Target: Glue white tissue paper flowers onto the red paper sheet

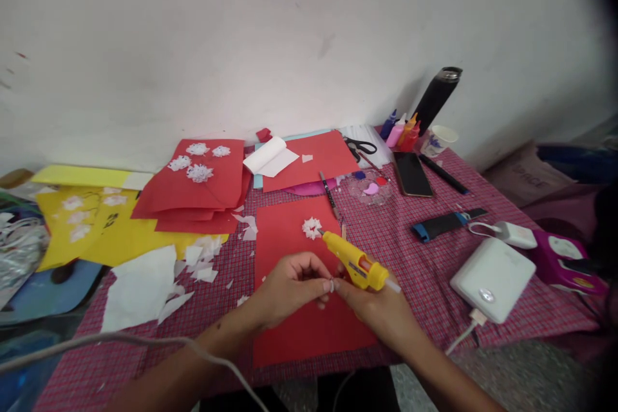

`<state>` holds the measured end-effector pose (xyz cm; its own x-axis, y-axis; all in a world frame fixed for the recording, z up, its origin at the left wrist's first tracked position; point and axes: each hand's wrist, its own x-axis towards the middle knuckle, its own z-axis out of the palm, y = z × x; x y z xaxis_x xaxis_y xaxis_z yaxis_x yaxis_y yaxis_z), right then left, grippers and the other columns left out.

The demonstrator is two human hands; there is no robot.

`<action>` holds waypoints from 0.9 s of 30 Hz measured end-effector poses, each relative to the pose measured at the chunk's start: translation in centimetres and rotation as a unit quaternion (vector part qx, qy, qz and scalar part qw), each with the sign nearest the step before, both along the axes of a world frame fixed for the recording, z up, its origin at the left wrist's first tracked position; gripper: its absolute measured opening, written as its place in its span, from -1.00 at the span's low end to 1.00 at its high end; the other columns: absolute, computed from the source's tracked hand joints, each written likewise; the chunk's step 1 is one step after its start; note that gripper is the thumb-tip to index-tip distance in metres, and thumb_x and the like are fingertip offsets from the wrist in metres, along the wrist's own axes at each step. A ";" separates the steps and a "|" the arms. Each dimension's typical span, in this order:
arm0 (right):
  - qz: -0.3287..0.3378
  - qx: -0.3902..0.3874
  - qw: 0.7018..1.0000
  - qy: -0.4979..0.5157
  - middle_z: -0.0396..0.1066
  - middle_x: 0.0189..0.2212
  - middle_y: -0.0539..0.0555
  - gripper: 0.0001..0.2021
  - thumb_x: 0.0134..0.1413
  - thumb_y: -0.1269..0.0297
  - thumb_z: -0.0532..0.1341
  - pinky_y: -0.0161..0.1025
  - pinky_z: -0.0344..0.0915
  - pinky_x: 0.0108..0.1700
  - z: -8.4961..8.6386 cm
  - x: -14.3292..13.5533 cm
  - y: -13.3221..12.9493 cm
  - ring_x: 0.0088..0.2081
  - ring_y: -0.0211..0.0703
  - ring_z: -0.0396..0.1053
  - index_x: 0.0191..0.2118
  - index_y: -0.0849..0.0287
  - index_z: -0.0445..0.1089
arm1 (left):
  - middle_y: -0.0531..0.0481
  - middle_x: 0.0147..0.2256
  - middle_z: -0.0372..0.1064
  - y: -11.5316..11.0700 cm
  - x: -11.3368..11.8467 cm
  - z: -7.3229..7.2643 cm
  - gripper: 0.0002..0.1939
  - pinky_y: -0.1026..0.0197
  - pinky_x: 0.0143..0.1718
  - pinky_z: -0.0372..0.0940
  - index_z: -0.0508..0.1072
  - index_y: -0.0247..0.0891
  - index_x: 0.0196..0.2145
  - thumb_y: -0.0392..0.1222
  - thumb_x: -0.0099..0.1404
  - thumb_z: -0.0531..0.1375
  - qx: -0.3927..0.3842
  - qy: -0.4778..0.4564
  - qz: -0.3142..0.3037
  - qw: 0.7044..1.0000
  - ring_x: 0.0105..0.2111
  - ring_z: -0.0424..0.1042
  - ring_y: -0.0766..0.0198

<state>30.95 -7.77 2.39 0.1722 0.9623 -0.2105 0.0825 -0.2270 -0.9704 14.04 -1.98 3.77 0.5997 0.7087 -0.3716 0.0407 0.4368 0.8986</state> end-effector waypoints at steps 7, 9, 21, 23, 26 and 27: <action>0.007 -0.022 1.000 0.022 0.46 -0.47 -0.01 -0.78 -0.07 0.14 0.34 -0.26 0.33 -0.46 0.3 -0.4 -0.7 -0.46 -0.15 0.42 -0.31 0.11 0.40 | 0.07 -0.53 0.41 -0.8 -0.6 0.4 -0.73 0.32 -0.44 0.25 0.39 -0.31 -0.40 -0.13 0.12 0.38 0.010 -0.003 0.002 1.000 -0.54 0.36 0.41; 0.002 -0.030 0.999 0.021 0.44 -0.52 -0.03 -0.78 -0.10 0.13 0.33 -0.28 0.27 -0.52 0.3 -0.4 -1.0 -0.51 -0.16 0.39 -0.33 0.11 0.41 | 0.08 -0.53 0.40 -1.0 -0.8 0.4 -0.74 0.32 -0.44 0.25 0.40 -0.31 -0.39 -0.14 0.11 0.38 0.013 -0.003 0.015 1.000 -0.54 0.36 0.41; -0.007 -0.017 1.000 0.020 0.40 -0.56 -0.04 -0.70 -0.11 0.01 0.35 -0.31 0.23 -0.58 0.0 -1.3 -1.9 -0.55 -0.18 0.37 -0.32 0.11 0.42 | 0.09 -0.46 0.39 -2.1 -1.0 0.0 -0.77 0.27 -0.43 0.32 0.36 -0.29 -0.31 -0.21 0.14 0.34 0.017 -0.035 0.052 0.998 -0.51 0.38 0.38; -0.018 -0.010 0.999 0.029 0.40 -0.55 -0.03 -0.68 -0.13 0.01 0.37 -0.31 0.23 -0.58 -0.3 -1.5 -1.9 -0.55 -0.19 0.36 -0.31 0.11 0.42 | 0.10 -0.47 0.38 -2.3 -1.0 -0.4 -0.79 0.29 -0.43 0.30 0.33 -0.27 -0.30 -0.24 0.17 0.31 0.042 -0.020 0.067 0.997 -0.51 0.39 0.38; -0.039 -0.009 0.999 0.029 0.39 -0.56 -0.04 -0.71 -0.12 0.04 0.36 -0.30 0.23 -0.58 -0.7 -1.7 -1.9 -0.56 -0.19 0.35 -0.32 0.11 0.41 | 0.11 -0.46 0.37 -2.6 -1.2 -0.9 -0.83 0.30 -0.42 0.28 0.31 -0.26 -0.30 -0.26 0.22 0.27 0.077 -0.001 0.077 0.994 -0.48 0.39 0.38; -0.044 -0.013 0.999 0.027 0.38 -0.58 -0.05 -0.72 -0.11 0.05 0.35 -0.30 0.23 -0.58 -0.7 -1.7 -1.8 -0.57 -0.18 0.34 -0.32 0.11 0.41 | 0.11 -0.47 0.37 -2.8 -1.2 -1.0 -0.83 0.30 -0.41 0.28 0.31 -0.25 -0.30 -0.26 0.22 0.27 0.080 0.000 0.076 0.994 -0.48 0.39 0.38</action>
